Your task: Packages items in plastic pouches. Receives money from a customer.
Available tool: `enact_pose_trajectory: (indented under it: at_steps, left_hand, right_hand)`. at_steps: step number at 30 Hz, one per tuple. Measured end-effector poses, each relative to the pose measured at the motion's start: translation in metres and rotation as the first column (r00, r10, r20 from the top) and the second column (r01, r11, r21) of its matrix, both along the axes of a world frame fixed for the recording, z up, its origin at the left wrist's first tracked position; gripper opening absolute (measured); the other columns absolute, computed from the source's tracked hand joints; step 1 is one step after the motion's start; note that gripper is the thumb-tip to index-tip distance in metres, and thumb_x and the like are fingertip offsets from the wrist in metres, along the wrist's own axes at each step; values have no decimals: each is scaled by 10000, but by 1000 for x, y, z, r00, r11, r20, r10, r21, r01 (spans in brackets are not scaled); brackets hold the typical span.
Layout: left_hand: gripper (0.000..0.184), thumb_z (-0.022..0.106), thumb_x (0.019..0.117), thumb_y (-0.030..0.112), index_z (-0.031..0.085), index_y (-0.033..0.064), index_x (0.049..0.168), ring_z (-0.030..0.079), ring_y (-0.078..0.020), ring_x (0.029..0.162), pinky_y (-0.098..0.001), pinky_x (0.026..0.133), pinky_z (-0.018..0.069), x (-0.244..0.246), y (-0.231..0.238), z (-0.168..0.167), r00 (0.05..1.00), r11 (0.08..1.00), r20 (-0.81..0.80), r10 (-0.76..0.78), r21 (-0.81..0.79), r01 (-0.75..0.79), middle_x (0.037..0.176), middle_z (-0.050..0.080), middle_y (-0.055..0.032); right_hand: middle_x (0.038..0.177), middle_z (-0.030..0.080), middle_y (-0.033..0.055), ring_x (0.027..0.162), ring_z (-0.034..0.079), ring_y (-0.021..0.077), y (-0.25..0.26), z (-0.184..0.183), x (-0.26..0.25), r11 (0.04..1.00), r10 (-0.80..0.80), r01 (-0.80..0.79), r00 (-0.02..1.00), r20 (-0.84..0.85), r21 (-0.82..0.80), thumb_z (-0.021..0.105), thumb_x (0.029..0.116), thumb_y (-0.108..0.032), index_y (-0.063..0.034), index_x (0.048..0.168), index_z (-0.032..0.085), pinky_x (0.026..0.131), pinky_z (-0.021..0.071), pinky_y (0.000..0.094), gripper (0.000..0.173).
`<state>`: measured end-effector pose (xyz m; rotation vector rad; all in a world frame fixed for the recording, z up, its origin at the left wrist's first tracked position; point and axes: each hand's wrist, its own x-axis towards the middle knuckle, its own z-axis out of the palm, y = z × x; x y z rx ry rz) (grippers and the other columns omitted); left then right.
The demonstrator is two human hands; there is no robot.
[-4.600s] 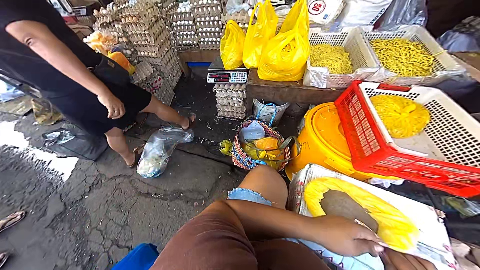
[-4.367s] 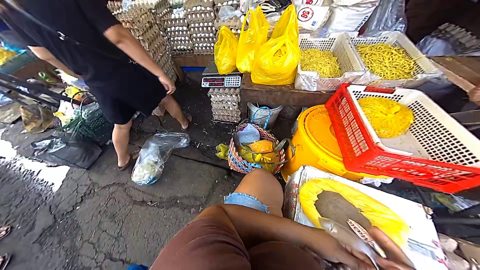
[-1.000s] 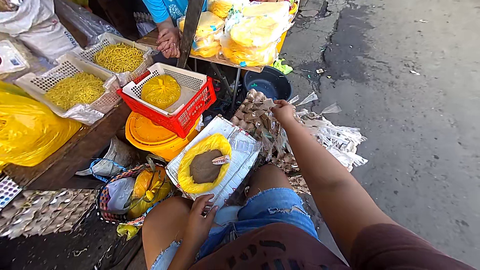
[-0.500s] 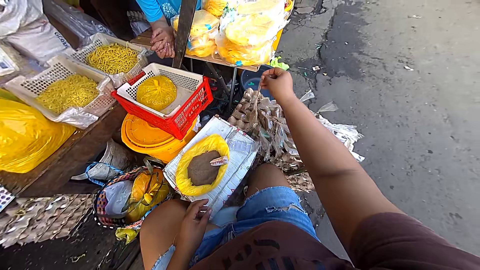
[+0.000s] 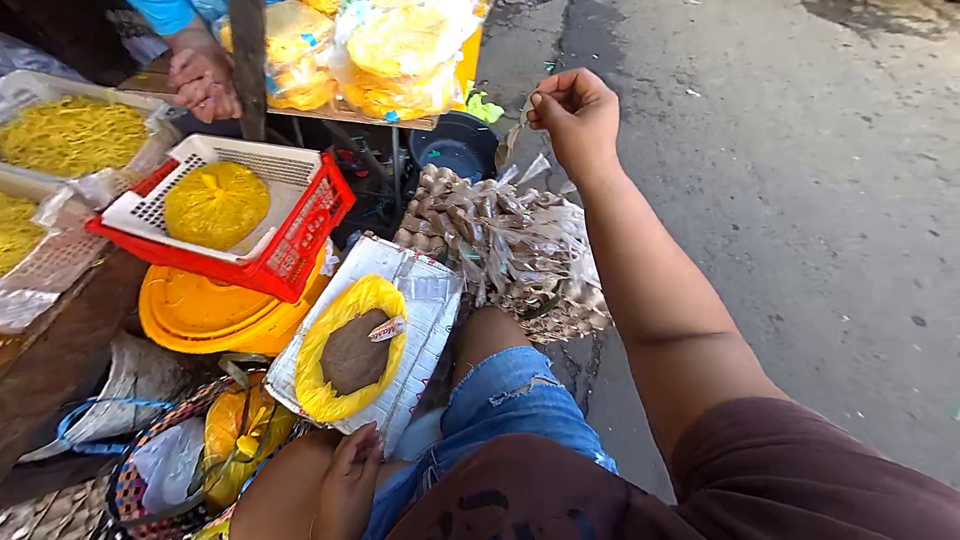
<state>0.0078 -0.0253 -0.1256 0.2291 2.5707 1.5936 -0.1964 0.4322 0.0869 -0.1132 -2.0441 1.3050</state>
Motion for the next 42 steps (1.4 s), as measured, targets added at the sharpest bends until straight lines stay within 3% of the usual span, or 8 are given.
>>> enact_pose_trajectory:
  at_steps: [10, 20, 25, 28, 31, 34, 37, 42]
  left_hand:
    - [264, 659, 925, 78, 703, -30, 1161, 691, -5, 885, -149, 794, 562, -6, 15, 0, 990, 991, 30, -135, -11, 135, 1014, 734, -85]
    - [270, 644, 939, 134, 712, -5, 1161, 689, 8, 895, -136, 792, 563, -5, 6, 5, 985, 985, -1, -174, -18, 174, 1023, 736, -54]
    - [374, 665, 902, 107, 662, -40, 1246, 696, -35, 884, -172, 773, 578, -3, 4, 11, 997, 997, 2, -80, -1, 80, 1144, 689, -138]
    - [345, 688, 900, 83, 675, -26, 1228, 693, -47, 828, -195, 753, 584, 2, 10, 13, 1000, 1000, 22, 18, -6, -18, 1053, 710, -116]
    - [190, 654, 968, 177, 730, 4, 957, 568, 50, 631, -114, 617, 489, 5, 21, 16, 999, 999, -37, 32, 15, -32, 759, 668, 10]
    - [212, 629, 992, 181, 719, -9, 958, 625, 11, 697, -153, 682, 541, 6, 29, 15, 997, 996, -53, -49, 74, 53, 804, 684, -20]
    - [191, 643, 977, 142, 723, -23, 1031, 673, -40, 800, -189, 774, 569, 11, 31, 13, 996, 994, -49, -80, 76, 83, 913, 715, -75]
    - [190, 651, 969, 138, 742, -7, 1051, 694, -66, 844, -215, 818, 578, 27, 15, 12, 1000, 1000, 13, 27, 12, -27, 959, 729, -93]
  right_hand:
    - [897, 684, 74, 720, 685, 108, 74, 1, 131, 952, -286, 215, 875, 390, 216, 683, 980, -161, -12, 1098, 660, 723, 613, 329, 191]
    - [1020, 704, 179, 886, 705, 264, 133, -133, 157, 946, -269, 310, 606, 748, 89, 635, 997, -84, 22, 1129, 672, 882, 567, 486, 173]
    - [1417, 469, 381, 1212, 546, 557, 114, -113, 159, 850, -520, 427, 576, 631, 310, 680, 952, -181, 5, 1425, 527, 971, 456, 704, 531]
    - [1476, 417, 371, 1246, 543, 502, 54, -95, 141, 827, -514, 331, 772, 375, 454, 594, 1015, -263, 32, 1449, 486, 996, 485, 582, 536]
    - [1360, 555, 330, 1221, 583, 465, -39, -109, 112, 893, -146, -61, 898, 415, 446, 493, 1061, -146, 71, 1348, 581, 1025, 486, 579, 370]
    - [1259, 670, 226, 1225, 607, 410, -111, -166, 71, 837, 160, -447, 750, 642, 314, 558, 1033, -102, -10, 1199, 730, 1068, 456, 584, 256]
    - [1216, 696, 210, 1220, 607, 415, -142, -213, 27, 830, 80, -469, 638, 766, 304, 583, 1019, -132, -42, 1110, 762, 1036, 450, 615, 221]
    - [1536, 460, 231, 1450, 348, 475, -141, -237, 15, 823, -41, -419, 628, 777, 383, 583, 1035, -306, -128, 1354, 675, 1104, 321, 685, 376]
